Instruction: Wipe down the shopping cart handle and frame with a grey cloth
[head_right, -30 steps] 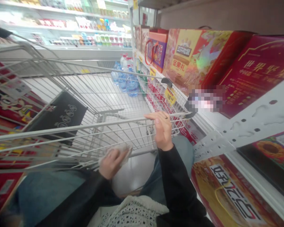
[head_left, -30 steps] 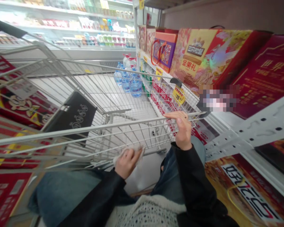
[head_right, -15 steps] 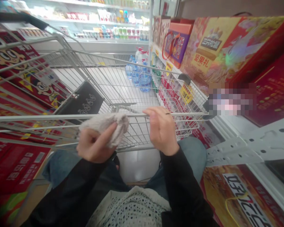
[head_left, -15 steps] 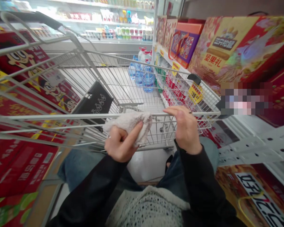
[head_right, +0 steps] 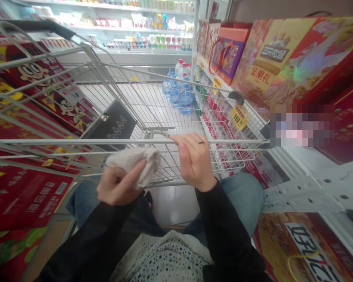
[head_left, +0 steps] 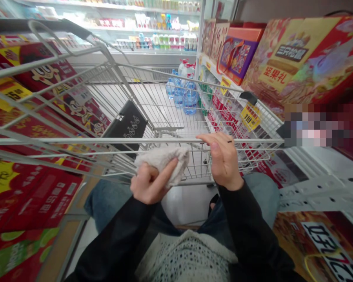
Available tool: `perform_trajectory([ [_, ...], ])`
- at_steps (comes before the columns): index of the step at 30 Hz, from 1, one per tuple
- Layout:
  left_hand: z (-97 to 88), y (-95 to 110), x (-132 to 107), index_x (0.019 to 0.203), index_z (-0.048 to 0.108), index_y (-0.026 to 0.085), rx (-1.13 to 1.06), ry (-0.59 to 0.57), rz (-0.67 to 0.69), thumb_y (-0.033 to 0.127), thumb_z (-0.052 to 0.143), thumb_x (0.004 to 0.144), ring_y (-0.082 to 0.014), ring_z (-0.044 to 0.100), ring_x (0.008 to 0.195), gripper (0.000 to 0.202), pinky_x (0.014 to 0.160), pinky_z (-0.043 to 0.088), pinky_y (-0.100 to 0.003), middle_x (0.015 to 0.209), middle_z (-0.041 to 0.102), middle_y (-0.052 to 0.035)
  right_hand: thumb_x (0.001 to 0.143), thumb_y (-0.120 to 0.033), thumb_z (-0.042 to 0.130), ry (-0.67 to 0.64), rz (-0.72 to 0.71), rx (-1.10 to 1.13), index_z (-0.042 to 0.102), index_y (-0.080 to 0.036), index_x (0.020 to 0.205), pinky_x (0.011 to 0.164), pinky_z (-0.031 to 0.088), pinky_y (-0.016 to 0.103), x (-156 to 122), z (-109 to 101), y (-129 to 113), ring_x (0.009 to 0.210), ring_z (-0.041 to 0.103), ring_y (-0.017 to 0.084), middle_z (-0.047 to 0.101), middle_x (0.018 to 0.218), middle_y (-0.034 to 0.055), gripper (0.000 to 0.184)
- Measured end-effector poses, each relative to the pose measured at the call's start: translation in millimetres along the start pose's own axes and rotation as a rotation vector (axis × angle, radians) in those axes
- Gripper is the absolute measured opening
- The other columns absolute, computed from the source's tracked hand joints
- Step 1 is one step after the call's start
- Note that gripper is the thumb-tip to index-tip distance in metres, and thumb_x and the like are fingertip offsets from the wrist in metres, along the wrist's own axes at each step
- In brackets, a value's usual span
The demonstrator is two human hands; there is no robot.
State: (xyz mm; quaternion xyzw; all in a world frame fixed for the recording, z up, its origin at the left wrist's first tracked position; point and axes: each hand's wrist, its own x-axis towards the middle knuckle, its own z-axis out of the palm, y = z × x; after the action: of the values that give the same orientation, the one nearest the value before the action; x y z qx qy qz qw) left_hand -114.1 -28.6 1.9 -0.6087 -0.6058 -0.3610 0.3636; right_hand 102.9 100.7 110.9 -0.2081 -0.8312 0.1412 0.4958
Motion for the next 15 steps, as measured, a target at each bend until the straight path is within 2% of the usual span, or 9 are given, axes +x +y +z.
perform_trajectory([
  [1, -0.6, -4.0, 7.1, 0.141, 0.065, 0.030, 0.032, 0.047, -0.027, 0.027, 0.072, 0.091, -0.0094, 0.036, 0.063, 0.051, 0.060, 0.033, -0.025, 0.074, 0.037, 0.0030, 0.109, -0.028, 0.029, 0.015, 0.003, -0.003, 0.072, -0.025, 0.120, 0.098, 0.041, 0.043, 0.0, 1.5, -0.6, 0.103, 0.066, 0.021, 0.077, 0.110, 0.0050, 0.044],
  [3, 8.4, -3.4, 9.2, 0.141, 0.066, 0.029, 0.034, 0.044, 0.020, 0.023, 0.072, 0.091, -0.0095, 0.036, 0.062, 0.051, 0.059, 0.032, -0.024, 0.073, 0.036, 0.0033, 0.109, -0.027, 0.030, 0.043, 0.007, -0.012, 0.072, -0.025, 0.118, 0.098, 0.041, 0.043, -0.1, 4.5, -1.2, 0.102, 0.066, 0.021, 0.077, 0.109, 0.0048, 0.044],
  [6, 35.5, 15.4, -14.5, 0.131, 0.072, 0.028, -0.045, -0.084, 0.189, 0.014, 0.065, 0.092, -0.0100, 0.039, 0.060, 0.042, 0.056, 0.031, -0.023, 0.068, 0.037, 0.0030, 0.108, -0.026, 0.031, 0.060, 0.006, -0.020, 0.073, -0.025, 0.117, 0.099, 0.041, 0.043, 0.0, 7.0, -0.6, 0.102, 0.067, 0.022, 0.077, 0.108, 0.0050, 0.043],
  [9, 53.3, 37.4, -43.0, 0.113, 0.078, 0.027, -0.092, -0.168, 0.250, 0.013, 0.061, 0.090, -0.0105, 0.047, 0.063, 0.032, 0.052, 0.032, -0.021, 0.070, 0.047, 0.0001, 0.108, -0.026, 0.031, 0.050, 0.002, -0.025, 0.072, -0.024, 0.117, 0.099, 0.041, 0.043, 0.2, 6.8, 0.8, 0.104, 0.067, 0.022, 0.077, 0.109, 0.0054, 0.043],
  [12, 42.8, 39.9, -44.8, 0.110, 0.079, 0.026, -0.113, -0.186, 0.230, 0.022, 0.060, 0.093, -0.0106, 0.047, 0.062, 0.025, 0.051, 0.035, -0.020, 0.072, 0.048, -0.0007, 0.108, -0.025, 0.031, 0.057, -0.007, -0.036, 0.072, -0.023, 0.115, 0.098, 0.042, 0.043, -0.1, 6.6, 1.7, 0.103, 0.068, 0.022, 0.078, 0.110, 0.0054, 0.042],
  [15, 7.3, 16.7, -16.2, 0.126, 0.074, 0.024, -0.078, -0.120, 0.132, 0.031, 0.063, 0.096, -0.0106, 0.042, 0.062, 0.033, 0.057, 0.039, -0.022, 0.071, 0.040, 0.0015, 0.108, -0.026, 0.031, 0.080, -0.014, -0.042, 0.073, -0.023, 0.112, 0.097, 0.042, 0.042, -0.9, 8.1, 1.8, 0.100, 0.068, 0.021, 0.078, 0.107, 0.0050, 0.043],
])
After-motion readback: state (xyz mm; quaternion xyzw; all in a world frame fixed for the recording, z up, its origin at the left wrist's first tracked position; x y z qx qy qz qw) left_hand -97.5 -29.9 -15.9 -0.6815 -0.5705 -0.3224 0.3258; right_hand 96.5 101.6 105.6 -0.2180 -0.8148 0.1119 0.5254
